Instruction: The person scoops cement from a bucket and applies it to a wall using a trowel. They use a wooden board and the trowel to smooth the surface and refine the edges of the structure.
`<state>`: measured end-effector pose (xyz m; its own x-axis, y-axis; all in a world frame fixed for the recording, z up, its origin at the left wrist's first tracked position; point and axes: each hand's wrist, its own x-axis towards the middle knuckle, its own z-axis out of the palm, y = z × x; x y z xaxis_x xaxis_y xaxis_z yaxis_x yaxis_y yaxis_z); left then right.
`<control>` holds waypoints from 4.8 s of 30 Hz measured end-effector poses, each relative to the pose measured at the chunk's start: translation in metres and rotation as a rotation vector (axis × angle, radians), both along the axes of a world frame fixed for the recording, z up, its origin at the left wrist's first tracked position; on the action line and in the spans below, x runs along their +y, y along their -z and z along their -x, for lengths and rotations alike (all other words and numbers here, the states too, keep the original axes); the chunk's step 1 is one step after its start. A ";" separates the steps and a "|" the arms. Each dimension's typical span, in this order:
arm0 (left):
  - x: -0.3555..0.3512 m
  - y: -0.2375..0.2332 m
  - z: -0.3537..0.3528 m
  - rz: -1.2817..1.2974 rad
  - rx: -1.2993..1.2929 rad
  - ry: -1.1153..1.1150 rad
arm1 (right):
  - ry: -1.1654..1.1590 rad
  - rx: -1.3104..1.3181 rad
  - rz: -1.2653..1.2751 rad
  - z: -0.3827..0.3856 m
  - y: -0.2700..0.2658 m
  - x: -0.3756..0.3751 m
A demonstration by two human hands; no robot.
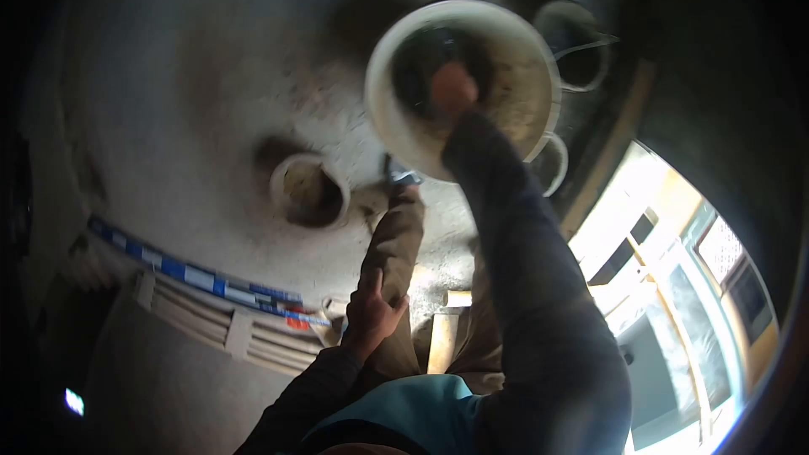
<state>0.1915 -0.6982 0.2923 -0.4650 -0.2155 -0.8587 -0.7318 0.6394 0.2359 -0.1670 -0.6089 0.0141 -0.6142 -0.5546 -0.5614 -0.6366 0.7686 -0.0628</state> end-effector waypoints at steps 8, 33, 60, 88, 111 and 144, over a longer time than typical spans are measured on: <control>0.013 0.004 0.046 0.021 -0.094 0.216 | 0.584 -0.400 0.296 -0.014 -0.166 0.028; 0.612 0.214 0.337 -0.127 1.336 0.884 | 1.815 0.110 0.704 -0.411 -0.231 0.674; 0.648 0.278 0.368 0.036 1.345 1.165 | 1.625 -0.315 1.061 -0.118 0.140 0.728; 0.647 0.278 0.371 0.104 1.278 1.195 | 1.682 -0.434 0.931 -0.167 0.135 0.734; 0.646 0.279 0.369 0.077 1.259 1.187 | 1.677 -0.551 0.538 -0.376 0.091 0.746; 0.653 0.269 0.365 0.071 1.244 1.199 | 1.759 -0.544 0.549 -0.386 0.079 0.741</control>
